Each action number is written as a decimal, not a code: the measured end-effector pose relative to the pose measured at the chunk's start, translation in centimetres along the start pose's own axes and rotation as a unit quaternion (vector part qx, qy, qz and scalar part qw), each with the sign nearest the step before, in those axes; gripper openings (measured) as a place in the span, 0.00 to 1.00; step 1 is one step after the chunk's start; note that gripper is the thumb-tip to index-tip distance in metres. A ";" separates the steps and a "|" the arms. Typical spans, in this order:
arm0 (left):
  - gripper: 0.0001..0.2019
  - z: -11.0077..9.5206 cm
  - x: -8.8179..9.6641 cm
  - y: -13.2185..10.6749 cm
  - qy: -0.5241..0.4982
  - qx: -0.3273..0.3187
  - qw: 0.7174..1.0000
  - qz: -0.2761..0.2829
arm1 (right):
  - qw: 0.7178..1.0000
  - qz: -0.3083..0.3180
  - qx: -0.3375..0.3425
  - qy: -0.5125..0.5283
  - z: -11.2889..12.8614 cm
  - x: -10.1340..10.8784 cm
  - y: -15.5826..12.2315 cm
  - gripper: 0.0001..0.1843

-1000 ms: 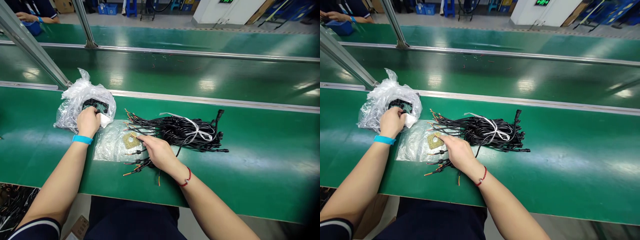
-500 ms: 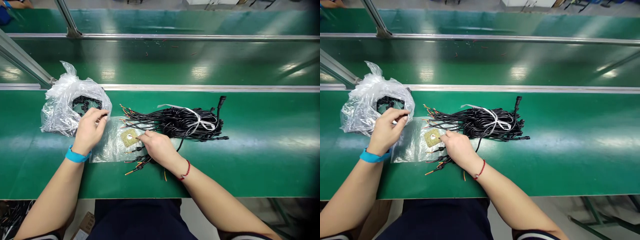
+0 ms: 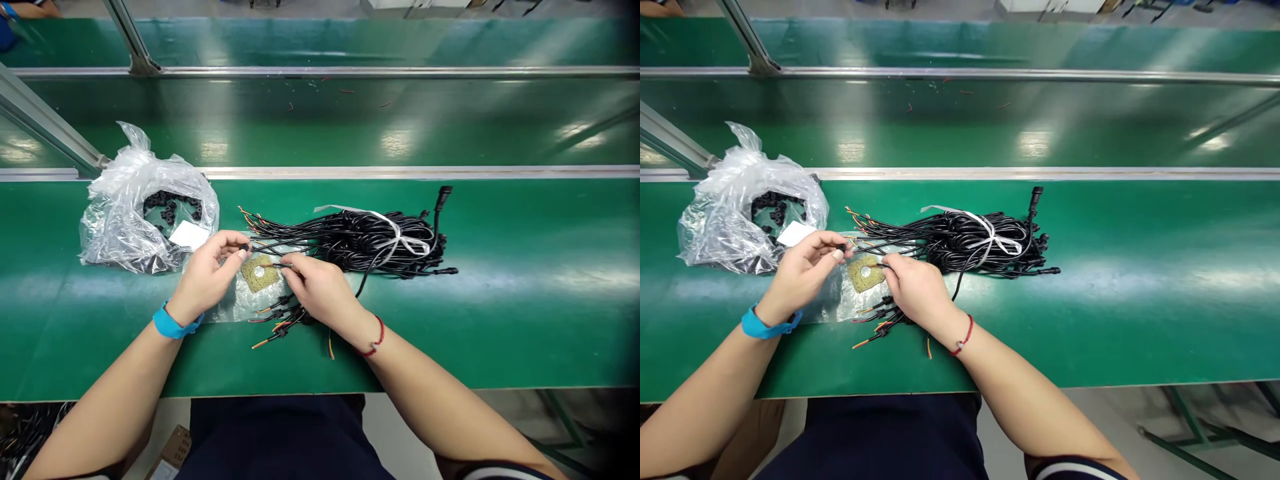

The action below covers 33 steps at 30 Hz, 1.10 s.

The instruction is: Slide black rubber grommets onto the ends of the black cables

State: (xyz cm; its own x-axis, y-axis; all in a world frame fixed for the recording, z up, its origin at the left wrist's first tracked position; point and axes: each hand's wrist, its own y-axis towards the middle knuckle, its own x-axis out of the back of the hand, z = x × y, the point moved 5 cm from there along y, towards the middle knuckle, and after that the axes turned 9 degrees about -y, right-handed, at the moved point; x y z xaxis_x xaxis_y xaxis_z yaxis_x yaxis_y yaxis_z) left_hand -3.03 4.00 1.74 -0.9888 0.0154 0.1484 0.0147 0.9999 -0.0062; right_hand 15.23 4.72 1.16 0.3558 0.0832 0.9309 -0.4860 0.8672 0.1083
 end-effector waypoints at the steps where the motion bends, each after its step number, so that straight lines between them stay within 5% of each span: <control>1: 0.09 0.1 -0.2 0.0 -0.013 0.002 1.000 0.004 | 0.999 -0.016 -0.008 0.048 -0.2 0.5 -0.1 0.09; 8: 0.11 0.0 -1.3 -0.2 -0.087 0.040 0.995 -0.013 | 0.965 -0.129 -0.013 0.226 -0.4 3.1 -0.9 0.05; 15: 0.10 0.1 -2.0 -0.9 -0.150 0.102 0.983 0.038 | 0.957 -0.207 0.011 0.203 -0.1 3.8 -1.6 0.05; 27: 0.12 0.0 -2.2 -0.9 -0.199 0.089 0.975 0.041 | 0.958 -0.234 0.054 0.160 0.5 4.4 -1.8 0.05; 33: 0.08 0.0 -3.1 -1.0 -0.306 0.165 0.937 0.045 | 0.954 -0.243 0.066 0.162 0.6 4.3 -1.9 0.05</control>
State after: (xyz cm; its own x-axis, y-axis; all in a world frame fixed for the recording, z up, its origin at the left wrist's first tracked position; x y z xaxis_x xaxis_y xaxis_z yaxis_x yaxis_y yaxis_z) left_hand -0.03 2.98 1.25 -0.8875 -0.0075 -0.4607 0.1543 0.9373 -0.3126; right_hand 17.17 3.14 5.17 0.7821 -0.1480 0.6053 -0.2892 0.7742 0.5630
